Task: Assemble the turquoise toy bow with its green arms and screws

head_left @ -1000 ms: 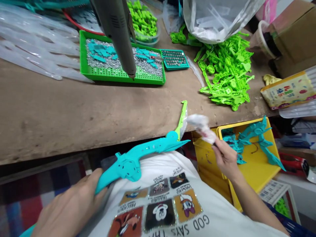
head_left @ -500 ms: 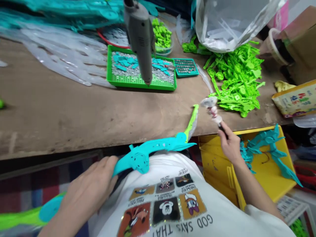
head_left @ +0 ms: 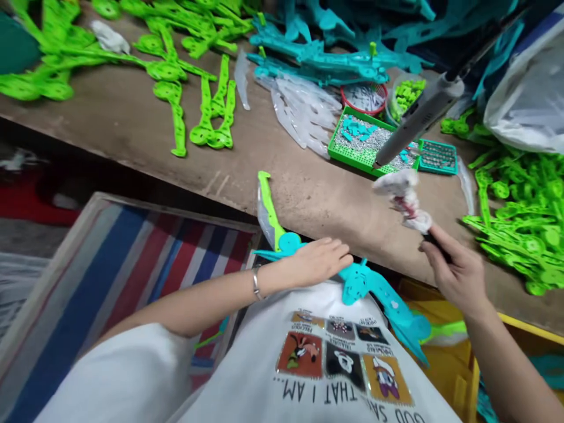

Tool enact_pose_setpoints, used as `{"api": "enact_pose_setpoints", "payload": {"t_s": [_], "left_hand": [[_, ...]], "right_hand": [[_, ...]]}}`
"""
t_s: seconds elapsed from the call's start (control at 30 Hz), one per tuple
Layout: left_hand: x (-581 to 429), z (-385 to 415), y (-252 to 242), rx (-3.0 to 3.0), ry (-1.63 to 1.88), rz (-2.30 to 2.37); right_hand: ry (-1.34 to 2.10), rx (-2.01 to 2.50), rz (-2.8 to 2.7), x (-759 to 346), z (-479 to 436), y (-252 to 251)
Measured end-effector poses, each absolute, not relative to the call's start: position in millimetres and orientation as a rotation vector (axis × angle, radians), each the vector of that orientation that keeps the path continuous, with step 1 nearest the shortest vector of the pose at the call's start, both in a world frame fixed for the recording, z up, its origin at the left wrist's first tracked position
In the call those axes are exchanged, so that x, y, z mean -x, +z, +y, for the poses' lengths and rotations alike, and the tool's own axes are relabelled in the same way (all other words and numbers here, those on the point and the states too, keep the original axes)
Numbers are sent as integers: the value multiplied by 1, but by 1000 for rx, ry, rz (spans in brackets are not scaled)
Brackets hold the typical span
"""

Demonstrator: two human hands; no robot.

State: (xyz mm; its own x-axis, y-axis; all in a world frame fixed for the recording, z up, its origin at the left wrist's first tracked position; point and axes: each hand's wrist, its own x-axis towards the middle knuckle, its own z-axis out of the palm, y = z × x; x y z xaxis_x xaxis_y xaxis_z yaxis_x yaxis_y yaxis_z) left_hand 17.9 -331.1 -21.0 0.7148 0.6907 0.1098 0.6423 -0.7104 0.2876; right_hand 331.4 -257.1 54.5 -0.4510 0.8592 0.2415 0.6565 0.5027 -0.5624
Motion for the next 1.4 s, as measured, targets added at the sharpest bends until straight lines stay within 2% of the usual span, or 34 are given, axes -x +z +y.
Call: {"api": "enact_pose_setpoints", "payload": {"t_s": [0.27,0.43,0.6,0.7,0.9,1.03,1.2,1.4], "left_hand": [[-20,-311,-21,-2677,377,854],[-19,-304,-27,-2631,468,762],[-20,-304,-28,-2699,372,790],[-21,-304,-29,-2662,359,785],[-13,-309,-28,-2645,416,836],[-12,-311,-27,-2677,294,901],[-2,-305,-33,-2722,117,990],[34,-297,-22,-2873,122,1182]], "right_hand": [[876,933,-2654,-246,-239,57],[792,784,-2683,-217,-231,46],[633,869,-2889,-207,-224,31],[616,859,-2819,-197,-221,30],[537,1154,-2809,-173,-209,13],[466,1167,-2677,-205,-195,18],[404,1174,-2354,-308,-179,40],[108,1960,-1869,-411,-143,41]]}}
